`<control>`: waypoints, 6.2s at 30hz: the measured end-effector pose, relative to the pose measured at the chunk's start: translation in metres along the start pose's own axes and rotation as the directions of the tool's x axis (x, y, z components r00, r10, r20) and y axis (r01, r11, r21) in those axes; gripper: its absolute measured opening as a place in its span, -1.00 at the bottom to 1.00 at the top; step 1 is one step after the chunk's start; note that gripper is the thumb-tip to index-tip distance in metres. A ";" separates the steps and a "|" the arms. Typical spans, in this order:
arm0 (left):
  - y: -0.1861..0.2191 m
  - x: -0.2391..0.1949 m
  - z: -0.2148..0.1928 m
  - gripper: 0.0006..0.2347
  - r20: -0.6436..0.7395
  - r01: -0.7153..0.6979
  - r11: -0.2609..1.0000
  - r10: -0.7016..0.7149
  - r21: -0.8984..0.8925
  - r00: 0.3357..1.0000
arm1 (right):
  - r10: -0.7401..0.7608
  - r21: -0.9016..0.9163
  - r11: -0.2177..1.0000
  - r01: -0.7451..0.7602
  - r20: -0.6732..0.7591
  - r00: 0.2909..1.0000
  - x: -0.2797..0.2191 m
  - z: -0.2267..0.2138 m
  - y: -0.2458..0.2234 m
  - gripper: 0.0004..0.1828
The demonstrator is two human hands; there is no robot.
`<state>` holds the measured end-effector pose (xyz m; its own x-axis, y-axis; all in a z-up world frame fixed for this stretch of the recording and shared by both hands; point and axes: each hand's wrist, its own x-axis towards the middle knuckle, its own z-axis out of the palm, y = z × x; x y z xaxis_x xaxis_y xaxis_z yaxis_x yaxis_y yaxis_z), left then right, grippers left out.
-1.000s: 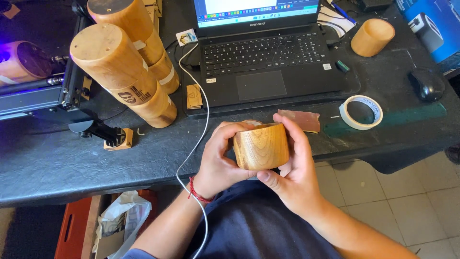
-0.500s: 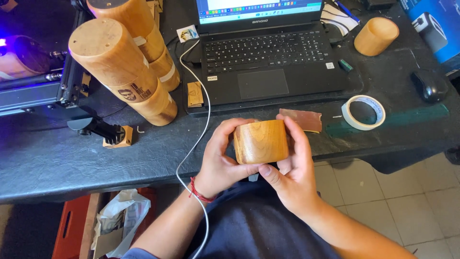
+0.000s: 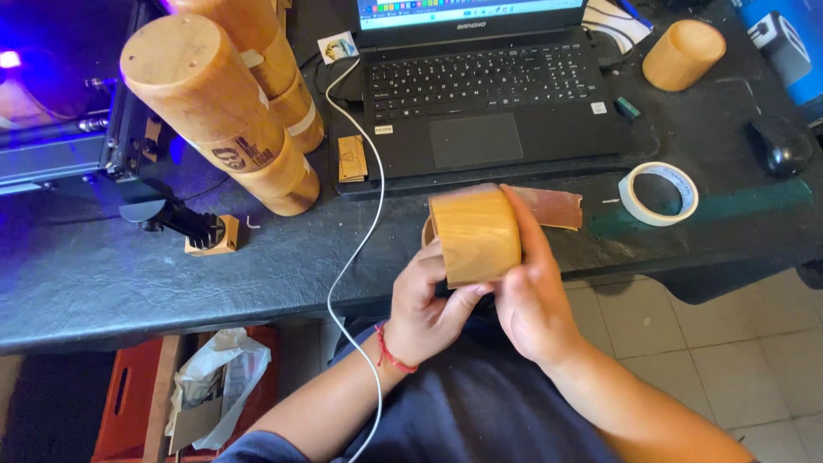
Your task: Applying masking tape to the rim of wooden containers as part of a finishing or assembly process.
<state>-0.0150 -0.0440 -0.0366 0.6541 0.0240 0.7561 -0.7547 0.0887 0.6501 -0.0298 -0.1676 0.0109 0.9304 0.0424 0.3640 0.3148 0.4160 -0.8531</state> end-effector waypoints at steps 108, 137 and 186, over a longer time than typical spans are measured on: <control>-0.024 0.050 -0.051 -0.10 0.498 0.373 0.879 -0.477 0.298 0.725 | 0.178 -0.176 0.977 -0.119 0.369 0.912 0.048 -0.079 0.044 -0.03; -0.007 0.009 -0.031 -0.17 0.493 0.536 -0.085 -0.531 -0.840 0.689 | 0.266 0.713 0.694 -0.102 -0.122 0.956 0.010 -0.001 -0.034 -0.05; 0.042 0.003 0.012 -0.14 0.222 0.591 0.779 -0.551 -0.207 0.804 | 0.478 0.733 0.678 -0.060 -0.377 0.793 0.022 -0.013 -0.026 -0.09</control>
<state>-0.0456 -0.0516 -0.0058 0.9306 -0.2509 0.2667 -0.1908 0.2893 0.9380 -0.0148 -0.1894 0.0358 0.9593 -0.1101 -0.2602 0.0200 0.9451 -0.3263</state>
